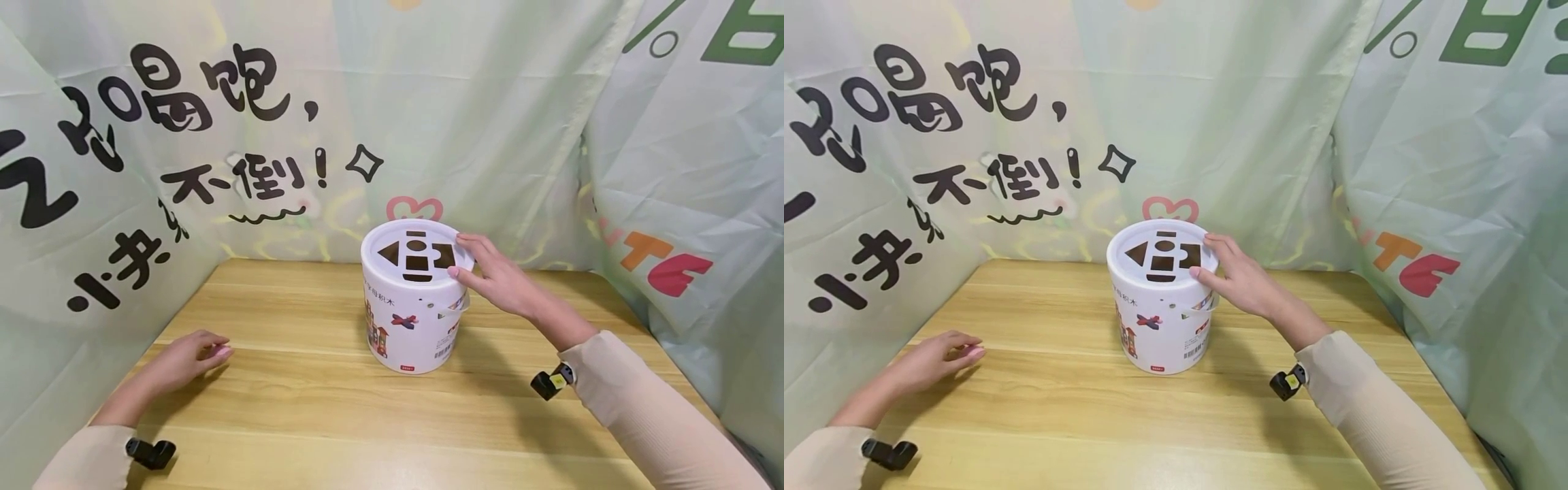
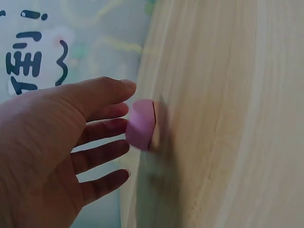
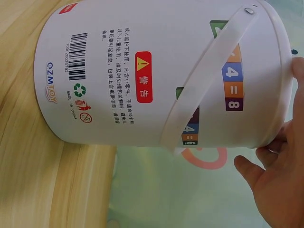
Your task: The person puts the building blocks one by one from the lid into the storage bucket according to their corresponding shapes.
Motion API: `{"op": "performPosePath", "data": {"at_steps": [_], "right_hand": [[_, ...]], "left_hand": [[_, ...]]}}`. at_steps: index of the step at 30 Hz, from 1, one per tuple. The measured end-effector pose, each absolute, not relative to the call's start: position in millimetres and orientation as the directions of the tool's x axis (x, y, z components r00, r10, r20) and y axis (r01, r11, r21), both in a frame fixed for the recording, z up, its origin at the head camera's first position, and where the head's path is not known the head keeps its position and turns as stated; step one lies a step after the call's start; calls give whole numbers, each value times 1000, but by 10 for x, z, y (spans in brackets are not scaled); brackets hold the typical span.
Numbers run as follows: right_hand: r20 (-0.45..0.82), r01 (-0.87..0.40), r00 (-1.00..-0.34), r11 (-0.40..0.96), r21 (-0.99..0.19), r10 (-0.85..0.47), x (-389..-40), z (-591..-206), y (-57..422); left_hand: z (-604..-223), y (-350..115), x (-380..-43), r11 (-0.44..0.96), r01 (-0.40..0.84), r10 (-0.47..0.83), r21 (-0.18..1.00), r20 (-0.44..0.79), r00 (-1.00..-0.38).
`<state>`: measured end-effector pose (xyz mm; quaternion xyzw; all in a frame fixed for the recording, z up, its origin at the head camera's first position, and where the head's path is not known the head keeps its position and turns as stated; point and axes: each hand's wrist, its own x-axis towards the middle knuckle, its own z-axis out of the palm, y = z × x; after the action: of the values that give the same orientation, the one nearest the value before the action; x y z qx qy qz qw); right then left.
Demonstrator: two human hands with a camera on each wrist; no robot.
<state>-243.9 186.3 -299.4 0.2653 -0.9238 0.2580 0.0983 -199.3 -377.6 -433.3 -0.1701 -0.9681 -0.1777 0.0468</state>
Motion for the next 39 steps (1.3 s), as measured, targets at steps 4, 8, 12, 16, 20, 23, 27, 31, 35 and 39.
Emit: {"op": "performPosePath", "data": {"at_steps": [4,8,12,16,20,23,27,31,35,39], "right_hand": [[317,-541,-840,726,-426,-440,-2434,-2998,1861],[314,-537,-842,726,-429,-438,-2432,-3004,1860],[311,-534,-845,729,-429,-435,-2432,-3003,1858],[314,-532,-845,730,-429,-432,-2420,-2996,1858],[314,-533,-845,728,-431,-433,-2419,-2994,1858],[316,-533,-845,724,-438,-432,-2419,-2992,1854],[314,-533,-845,722,-441,-433,-2420,-2996,1853],[309,-532,-846,723,-441,-434,-2422,-2996,1854],[307,-534,-845,722,-440,-438,-2426,-2990,1859],[309,-536,-844,720,-442,-438,-2428,-2984,1860]], "left_hand": [[-4357,-3827,-2022,883,317,288,347,132,-948],[-4382,-3878,-2058,885,312,288,346,119,-950],[-4398,-3897,-2082,893,287,268,347,102,-958],[-4404,-3900,-2095,896,282,263,343,103,-959],[-4416,-3904,-2108,885,321,296,337,123,-947],[-4432,-3908,-2120,879,336,311,339,127,-942],[-4449,-3910,-2140,876,347,324,334,124,-938],[-4454,-3911,-2158,874,362,339,325,127,-932],[-4440,-3890,-2164,873,367,338,321,143,-930],[-4408,-3845,-2174,864,382,342,328,175,-923]]}}
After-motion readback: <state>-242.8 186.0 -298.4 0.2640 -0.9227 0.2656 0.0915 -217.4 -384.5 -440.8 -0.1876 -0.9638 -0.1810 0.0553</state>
